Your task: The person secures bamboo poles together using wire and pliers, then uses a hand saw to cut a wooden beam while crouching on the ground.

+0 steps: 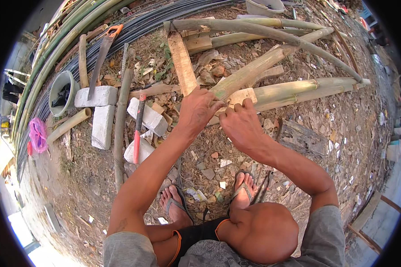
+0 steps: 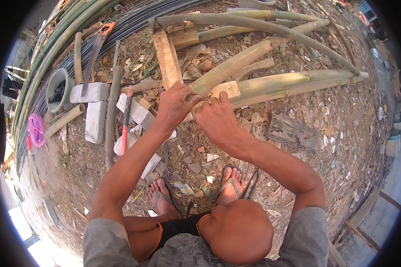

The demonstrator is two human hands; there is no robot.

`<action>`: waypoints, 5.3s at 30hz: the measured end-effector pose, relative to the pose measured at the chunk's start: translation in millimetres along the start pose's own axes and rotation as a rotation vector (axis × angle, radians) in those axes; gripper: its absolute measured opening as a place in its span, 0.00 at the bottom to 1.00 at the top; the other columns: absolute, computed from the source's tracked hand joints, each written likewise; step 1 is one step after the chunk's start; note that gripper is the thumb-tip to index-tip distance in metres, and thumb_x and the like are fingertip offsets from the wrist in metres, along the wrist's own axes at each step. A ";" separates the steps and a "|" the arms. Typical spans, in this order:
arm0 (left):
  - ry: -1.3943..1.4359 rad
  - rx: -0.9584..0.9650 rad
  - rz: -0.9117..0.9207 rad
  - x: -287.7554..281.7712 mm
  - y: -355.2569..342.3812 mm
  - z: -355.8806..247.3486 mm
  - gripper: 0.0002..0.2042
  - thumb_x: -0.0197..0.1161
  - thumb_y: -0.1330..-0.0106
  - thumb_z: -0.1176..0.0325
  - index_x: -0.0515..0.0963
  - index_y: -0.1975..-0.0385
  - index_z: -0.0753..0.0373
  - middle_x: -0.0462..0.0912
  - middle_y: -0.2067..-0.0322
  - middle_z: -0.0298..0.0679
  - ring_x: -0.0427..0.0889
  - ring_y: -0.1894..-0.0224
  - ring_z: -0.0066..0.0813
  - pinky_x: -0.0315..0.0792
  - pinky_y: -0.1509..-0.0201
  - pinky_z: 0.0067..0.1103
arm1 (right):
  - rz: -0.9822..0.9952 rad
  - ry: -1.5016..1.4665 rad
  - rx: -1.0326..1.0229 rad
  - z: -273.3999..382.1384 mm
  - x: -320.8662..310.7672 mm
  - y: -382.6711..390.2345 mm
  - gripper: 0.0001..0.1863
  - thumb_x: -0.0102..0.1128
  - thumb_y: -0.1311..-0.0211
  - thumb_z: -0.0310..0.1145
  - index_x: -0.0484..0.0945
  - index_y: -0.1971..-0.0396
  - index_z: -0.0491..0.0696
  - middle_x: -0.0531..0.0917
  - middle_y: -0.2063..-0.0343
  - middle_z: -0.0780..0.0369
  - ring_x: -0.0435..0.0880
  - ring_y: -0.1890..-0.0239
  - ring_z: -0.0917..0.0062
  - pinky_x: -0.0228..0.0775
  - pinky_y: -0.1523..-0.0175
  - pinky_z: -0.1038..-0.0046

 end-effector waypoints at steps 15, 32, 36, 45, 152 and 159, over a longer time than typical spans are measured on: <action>0.030 -0.056 -0.019 -2.9 8.7 33.0 0.08 0.72 0.36 0.65 0.88 0.66 0.63 0.87 0.70 0.49 0.87 0.65 0.51 0.79 0.59 0.38 | 0.070 -0.112 0.013 -14.9 -24.5 -3.5 0.06 0.65 0.45 0.29 0.84 0.68 0.47 0.86 0.68 0.59 0.89 0.65 0.62 0.79 0.59 0.60; -0.057 -0.028 -0.137 5.9 32.4 22.5 0.26 0.83 0.52 0.61 0.79 0.55 0.62 0.86 0.63 0.42 0.86 0.55 0.47 0.78 0.50 0.38 | 0.001 -0.036 -0.080 -39.6 -37.7 -31.3 0.09 0.66 0.33 0.39 0.85 0.64 0.49 0.86 0.66 0.61 0.85 0.58 0.63 0.70 0.48 0.59; -0.093 -0.008 -0.146 3.9 35.1 23.1 0.25 0.83 0.51 0.59 0.80 0.57 0.60 0.86 0.64 0.41 0.86 0.56 0.45 0.75 0.45 0.38 | -0.064 0.053 -0.106 -40.0 -45.4 -37.2 0.07 0.60 0.30 0.35 0.84 0.64 0.49 0.87 0.64 0.60 0.85 0.55 0.64 0.71 0.46 0.58; -0.106 -0.063 -0.248 6.6 40.3 17.2 0.21 0.80 0.49 0.57 0.82 0.58 0.57 0.87 0.60 0.37 0.84 0.48 0.38 0.63 0.32 0.42 | 0.291 0.107 -0.119 -39.7 -16.6 -112.6 0.07 0.64 0.32 0.36 0.85 0.62 0.49 0.88 0.60 0.62 0.86 0.49 0.63 0.73 0.42 0.56; 0.042 -0.303 -0.042 24.2 3.9 42.3 0.16 0.76 0.48 0.61 0.90 0.58 0.51 0.89 0.62 0.44 0.84 0.49 0.47 0.76 0.45 0.41 | 0.207 -0.095 -0.307 -78.4 31.5 -96.4 0.08 0.63 0.36 0.35 0.87 0.61 0.52 0.86 0.73 0.58 0.87 0.64 0.60 0.74 0.51 0.55; 0.120 -0.044 -0.065 8.6 -1.2 75.0 0.17 0.78 0.41 0.65 0.86 0.60 0.73 0.88 0.73 0.41 0.84 0.69 0.24 0.77 0.59 0.26 | 0.070 -0.051 -0.134 -61.6 -11.8 -81.9 0.20 0.67 0.33 0.52 0.88 0.57 0.50 0.90 0.60 0.55 0.89 0.57 0.56 0.79 0.55 0.52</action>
Point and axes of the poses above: each hand's wrist, its own y-axis away from the middle knuckle, its own x-axis out of the palm, z = x × y, the point moved 4 cm from there along -y, towards the middle knuckle
